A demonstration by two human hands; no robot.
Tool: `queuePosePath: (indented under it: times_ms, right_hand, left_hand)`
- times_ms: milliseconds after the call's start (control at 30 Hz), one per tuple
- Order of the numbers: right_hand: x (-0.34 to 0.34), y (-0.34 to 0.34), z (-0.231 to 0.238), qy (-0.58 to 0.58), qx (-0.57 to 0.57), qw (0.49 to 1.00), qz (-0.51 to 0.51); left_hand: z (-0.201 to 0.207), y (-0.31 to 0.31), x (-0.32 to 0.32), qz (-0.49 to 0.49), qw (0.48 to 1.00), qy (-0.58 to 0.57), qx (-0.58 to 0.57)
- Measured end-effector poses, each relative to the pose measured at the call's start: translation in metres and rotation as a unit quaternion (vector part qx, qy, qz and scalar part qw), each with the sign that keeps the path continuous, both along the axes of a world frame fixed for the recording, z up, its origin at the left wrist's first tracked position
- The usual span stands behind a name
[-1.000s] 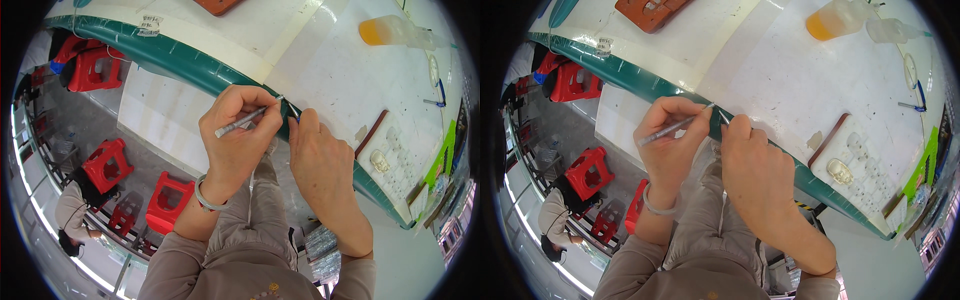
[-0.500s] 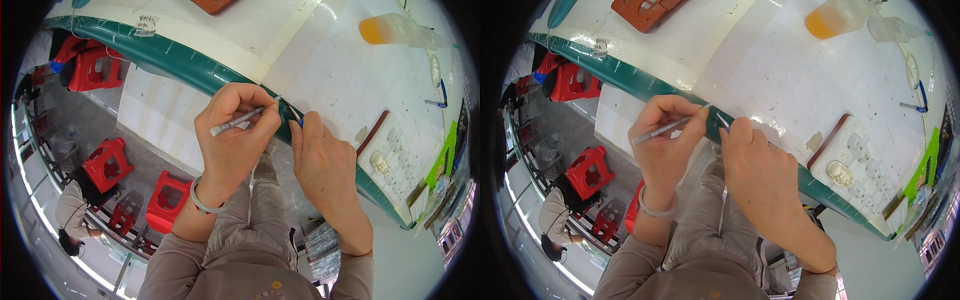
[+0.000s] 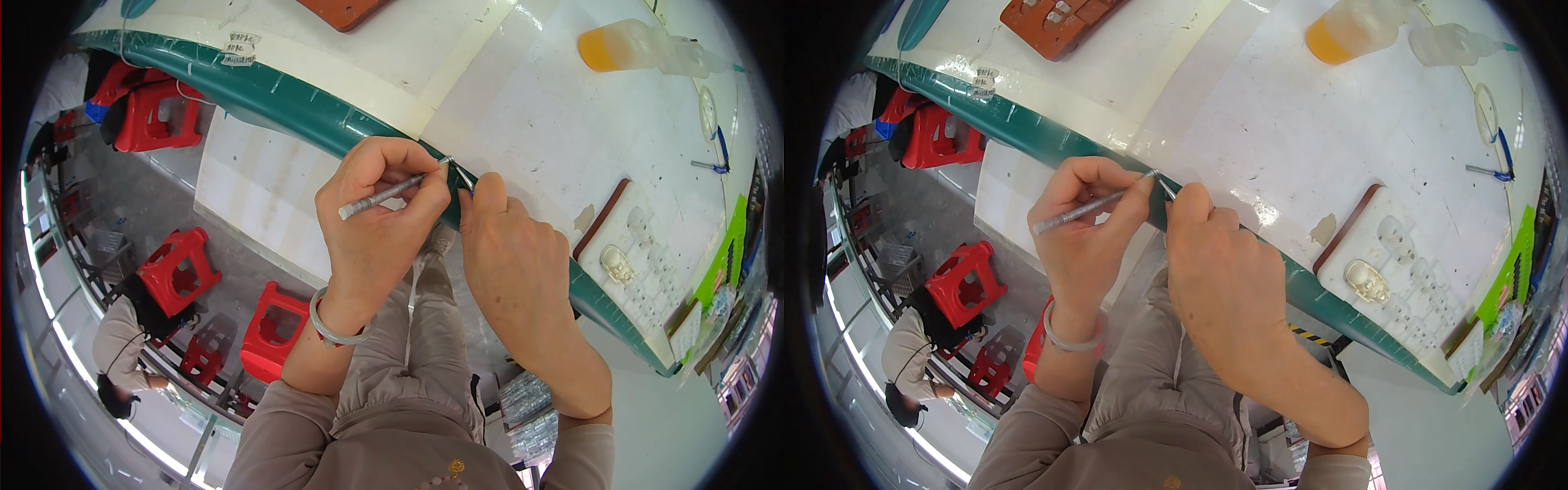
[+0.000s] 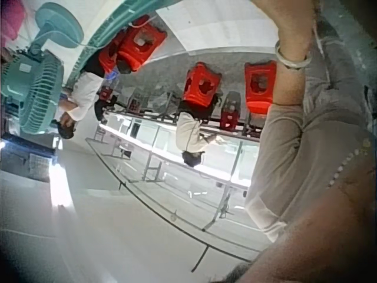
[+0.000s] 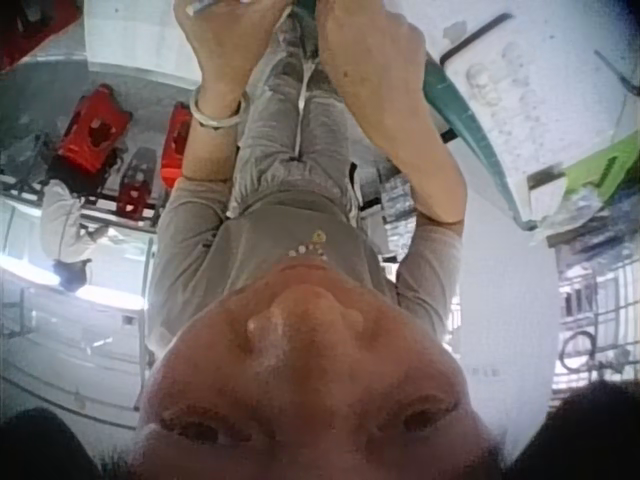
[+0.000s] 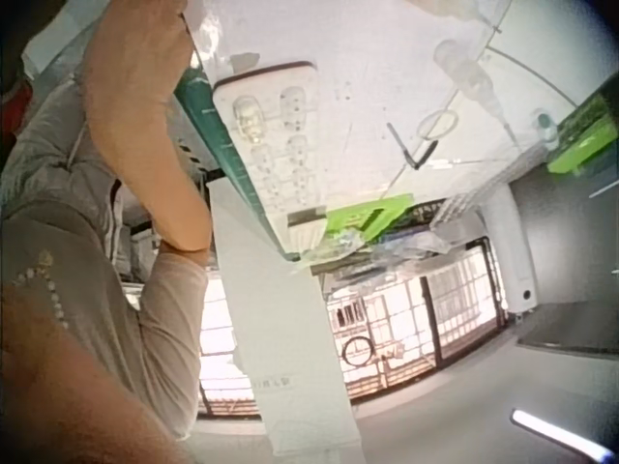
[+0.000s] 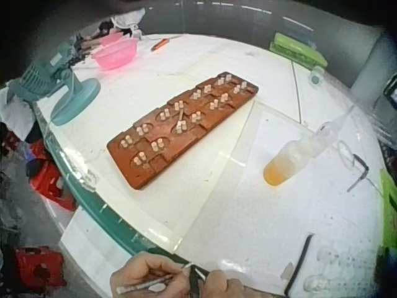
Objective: The person assembles small white plastic electronic components by inserting red and white parts into them. They use a screwdriver to tighten screws and apply glue from a bottle to secure the components. The person then places the assembled units into clear plastic packaging trays on a green workbench.
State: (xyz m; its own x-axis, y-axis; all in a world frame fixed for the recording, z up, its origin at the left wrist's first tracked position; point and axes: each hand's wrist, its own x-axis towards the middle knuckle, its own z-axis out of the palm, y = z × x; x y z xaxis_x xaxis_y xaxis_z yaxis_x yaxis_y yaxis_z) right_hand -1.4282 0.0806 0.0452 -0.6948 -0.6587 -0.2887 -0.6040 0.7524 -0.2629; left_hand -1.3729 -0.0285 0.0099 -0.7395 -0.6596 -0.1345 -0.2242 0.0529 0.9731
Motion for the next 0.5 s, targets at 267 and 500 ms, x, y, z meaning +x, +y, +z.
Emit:
queuePosePath:
  times_ms: [267, 500]
  right_hand:
    - [0.0, 0.021, 0.02, -0.071, 0.002, 0.997, 0.027]
    - [-0.037, 0.087, 0.074, 0.074, -0.004, 0.99, -0.122]
  left_hand:
    - [0.002, -0.001, -0.001, -0.008, 1.0, -0.007, -0.015]
    - [0.003, -0.004, -0.004, -0.009, 1.0, 0.002, -0.001]
